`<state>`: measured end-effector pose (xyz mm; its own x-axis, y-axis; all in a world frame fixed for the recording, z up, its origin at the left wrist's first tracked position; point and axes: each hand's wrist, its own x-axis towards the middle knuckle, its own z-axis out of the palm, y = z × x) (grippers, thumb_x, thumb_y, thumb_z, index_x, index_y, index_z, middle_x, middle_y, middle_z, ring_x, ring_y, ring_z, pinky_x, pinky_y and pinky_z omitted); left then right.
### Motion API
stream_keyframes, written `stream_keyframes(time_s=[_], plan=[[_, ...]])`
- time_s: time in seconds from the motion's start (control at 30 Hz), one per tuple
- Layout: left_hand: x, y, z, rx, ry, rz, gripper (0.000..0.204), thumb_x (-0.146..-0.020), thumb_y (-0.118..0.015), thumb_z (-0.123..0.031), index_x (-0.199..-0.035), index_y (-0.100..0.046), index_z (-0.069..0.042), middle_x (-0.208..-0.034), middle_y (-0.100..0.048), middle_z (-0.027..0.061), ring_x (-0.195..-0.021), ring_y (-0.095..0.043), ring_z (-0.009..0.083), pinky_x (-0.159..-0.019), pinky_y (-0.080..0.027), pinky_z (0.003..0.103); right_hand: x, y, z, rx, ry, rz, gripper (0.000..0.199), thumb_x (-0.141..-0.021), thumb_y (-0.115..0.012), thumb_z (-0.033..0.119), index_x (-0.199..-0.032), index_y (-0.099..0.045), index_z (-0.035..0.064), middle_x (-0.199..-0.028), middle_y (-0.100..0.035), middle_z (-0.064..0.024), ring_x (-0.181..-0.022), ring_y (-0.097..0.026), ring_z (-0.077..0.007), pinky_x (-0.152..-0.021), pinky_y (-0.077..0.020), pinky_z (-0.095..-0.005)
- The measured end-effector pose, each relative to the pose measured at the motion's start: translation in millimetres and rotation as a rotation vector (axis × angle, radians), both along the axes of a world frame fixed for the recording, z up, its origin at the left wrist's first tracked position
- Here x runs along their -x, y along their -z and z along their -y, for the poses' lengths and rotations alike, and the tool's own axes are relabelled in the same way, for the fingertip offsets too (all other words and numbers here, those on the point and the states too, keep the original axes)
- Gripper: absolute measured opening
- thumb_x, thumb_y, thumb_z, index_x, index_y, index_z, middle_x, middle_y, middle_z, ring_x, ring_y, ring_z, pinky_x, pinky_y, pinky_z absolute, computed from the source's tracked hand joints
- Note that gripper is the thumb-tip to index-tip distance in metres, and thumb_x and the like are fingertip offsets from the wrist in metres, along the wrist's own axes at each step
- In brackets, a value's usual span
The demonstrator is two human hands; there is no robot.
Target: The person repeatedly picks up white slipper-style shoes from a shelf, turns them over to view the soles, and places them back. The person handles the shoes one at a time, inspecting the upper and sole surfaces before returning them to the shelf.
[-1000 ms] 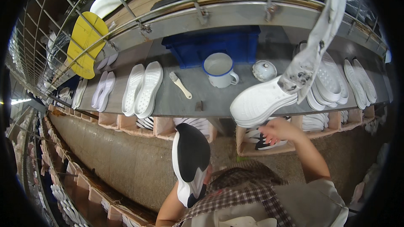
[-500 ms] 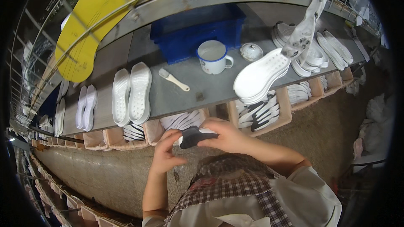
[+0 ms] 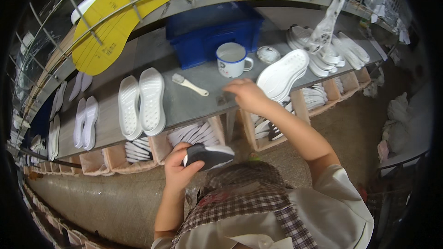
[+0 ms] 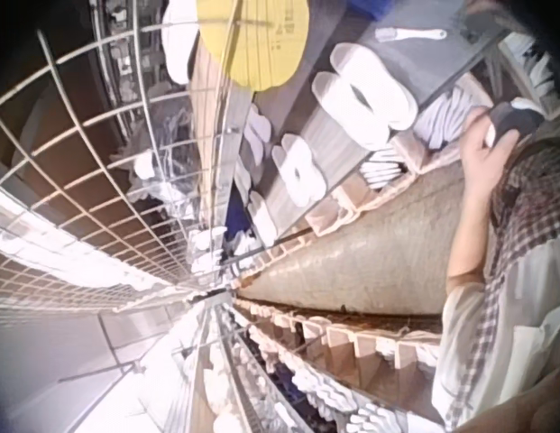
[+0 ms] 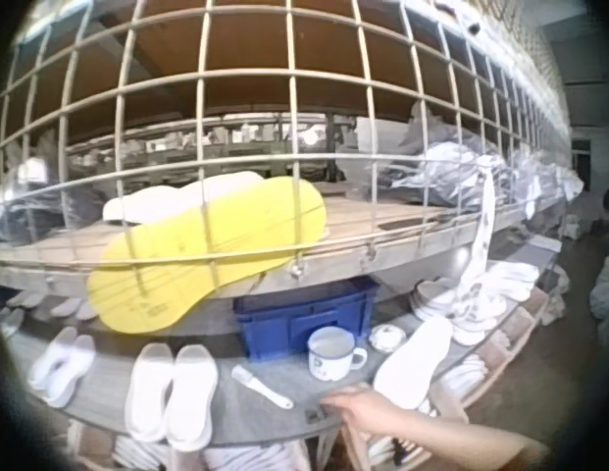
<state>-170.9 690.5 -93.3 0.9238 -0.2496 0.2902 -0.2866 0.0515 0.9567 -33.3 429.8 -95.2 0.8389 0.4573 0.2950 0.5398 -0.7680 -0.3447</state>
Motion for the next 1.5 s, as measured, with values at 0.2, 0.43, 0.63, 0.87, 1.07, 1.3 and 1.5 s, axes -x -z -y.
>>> stream_keyframes(time_s=[0.2, 0.43, 0.63, 0.87, 1.07, 1.3, 1.5], plan=[[15.6, 16.4, -0.2, 0.172, -0.041, -0.304, 0.027, -0.073, -0.075, -0.002, -0.098, -0.067, 0.003, -0.088, -0.064, 0.003, -0.081, -0.058, 0.0104, -0.075, -0.046, 0.024, -48.3, 30.8, -6.8, 0.204, -0.27, -0.061, 0.042, -0.074, -0.052, -0.002, -0.111, -0.064, 0.015, -0.13, -0.05, -0.0116, -0.113, -0.05, -0.0331, -0.092, -0.0449, -0.0397], [19.3, 38.6, 8.0, 0.18, -0.142, -0.255, 0.017, -0.075, -0.074, -0.002, -0.089, -0.066, 0.003, -0.074, -0.055, 0.0002, -0.068, -0.049, 0.0096, -0.062, -0.04, 0.024, -60.3, 14.8, -21.6, -0.568, -0.18, -0.799, 0.01, -0.09, -0.056, 0.014, -0.096, -0.058, 0.0058, -0.121, -0.059, -0.0088, -0.106, -0.059, -0.022, -0.085, -0.0484, -0.0313], [16.3, 39.5, 21.5, 0.018, -0.162, -0.216, 0.018, -0.075, -0.074, -0.004, -0.089, -0.066, 0.003, -0.073, -0.055, 0.0015, -0.068, -0.049, 0.0112, -0.062, -0.04, 0.025, -43.5, -26.4, 0.7, -1.134, -0.281, -1.298, 0.018, -0.094, -0.051, 0.017, -0.104, -0.05, 0.0018, -0.122, -0.058, -0.0158, -0.102, -0.063, -0.0284, -0.075, -0.0547, -0.0293], [6.7, 42.7, 46.0, 0.125, -0.191, -0.26, 0.015, -0.075, -0.074, -0.005, -0.085, -0.065, 0.002, -0.071, -0.054, 0.0017, -0.066, -0.048, 0.0114, -0.061, -0.039, 0.024, -42.8, -36.5, 21.6, -1.22, -0.41, -1.378, 0.019, -0.095, -0.05, 0.016, -0.107, -0.05, 0.001, -0.123, -0.055, -0.021, -0.097, -0.065, -0.0302, -0.072, -0.0565, -0.0304], [7.3, 44.4, 57.9, 0.076, -0.215, -0.274, 0.015, -0.074, -0.074, -0.003, -0.083, -0.064, 0.002, -0.071, -0.051, 0.0012, -0.066, -0.046, 0.0108, -0.06, -0.038, 0.024, -69.2, -35.1, 45.9, -1.4, -0.363, -1.243, 0.019, -0.091, -0.054, 0.014, -0.092, -0.063, -0.0026, -0.112, -0.061, -0.0205, -0.089, -0.065, -0.0216, -0.084, -0.0526, -0.0301], [12.1, 47.4, 68.4, 0.077, -0.224, -0.31, 0.015, -0.075, -0.075, -0.005, -0.083, -0.064, 0.002, -0.069, -0.049, 0.0008, -0.065, -0.044, 0.0105, -0.058, -0.036, 0.024, -143.5, -38.9, 57.3, -0.427, 0.013, -0.318, 0.015, -0.074, -0.068, 0.01, -0.084, -0.065, -0.0013, -0.082, -0.066, -0.0142, -0.078, -0.064, -0.0236, -0.068, -0.0508, -0.0306], [13.5, 45.8, 70.4, 0.051, -0.264, -0.318, 0.016, -0.074, -0.075, -0.004, -0.085, -0.065, 0.003, -0.07, -0.049, 0.0011, -0.064, -0.044, 0.0101, -0.058, -0.035, 0.024, -185.1, -16.6, 23.3, 0.353, 0.154, -0.107, 0.022, -0.078, -0.055, 0.007, -0.097, -0.065, 0.007, -0.101, -0.065, -0.0174, -0.096, -0.063, -0.0338, -0.079, -0.0519, -0.0407]])
